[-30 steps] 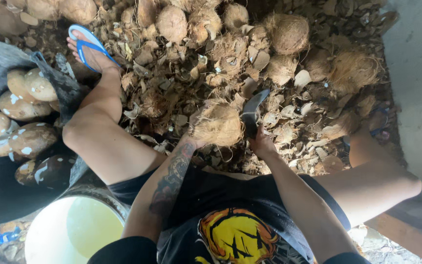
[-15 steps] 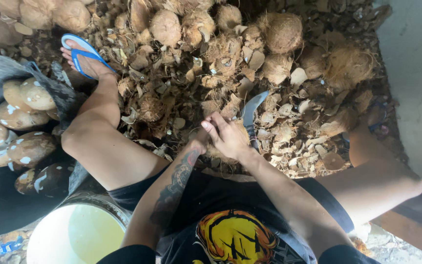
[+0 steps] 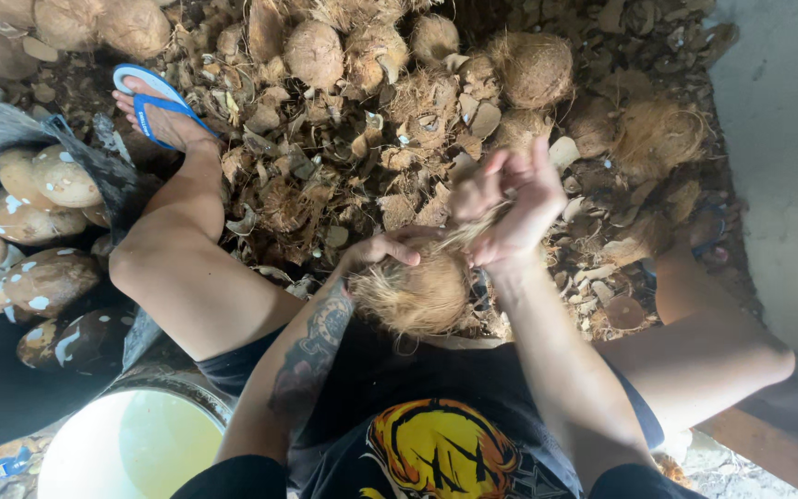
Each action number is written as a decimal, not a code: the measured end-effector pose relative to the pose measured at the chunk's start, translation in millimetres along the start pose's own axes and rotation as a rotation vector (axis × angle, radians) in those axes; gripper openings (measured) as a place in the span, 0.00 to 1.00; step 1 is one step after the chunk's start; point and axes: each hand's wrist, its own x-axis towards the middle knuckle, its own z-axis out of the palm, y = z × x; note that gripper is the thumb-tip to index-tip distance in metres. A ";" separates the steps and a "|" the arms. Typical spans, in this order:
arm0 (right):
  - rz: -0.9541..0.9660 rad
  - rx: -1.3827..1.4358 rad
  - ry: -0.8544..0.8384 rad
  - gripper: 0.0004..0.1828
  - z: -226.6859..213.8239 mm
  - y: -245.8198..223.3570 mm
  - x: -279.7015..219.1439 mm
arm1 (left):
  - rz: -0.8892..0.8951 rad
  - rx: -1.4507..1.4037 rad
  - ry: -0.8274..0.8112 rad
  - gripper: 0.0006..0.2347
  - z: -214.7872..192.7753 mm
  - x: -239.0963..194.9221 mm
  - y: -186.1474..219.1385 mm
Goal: The person sits on the ground and uses a large knife to peel the husks off coconuts. They hold the coconut in one hand and strike it with the knife to remove the fibrous outer layer, then place the peeled coconut into a black container.
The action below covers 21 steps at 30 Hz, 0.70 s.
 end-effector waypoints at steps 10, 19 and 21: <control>-0.569 -0.128 0.059 0.20 -27.5 -101.4 25.5 | 0.110 -0.548 0.106 0.23 0.3 -11.3 -27.6; -0.753 -1.428 -0.033 0.12 0.5 -91.9 -11.8 | 0.032 -0.670 0.682 0.29 3.4 33.4 -29.4; -0.445 -1.346 -0.605 0.21 11.3 -9.6 -18.1 | 0.267 -0.845 0.469 0.24 -18.8 60.4 -57.8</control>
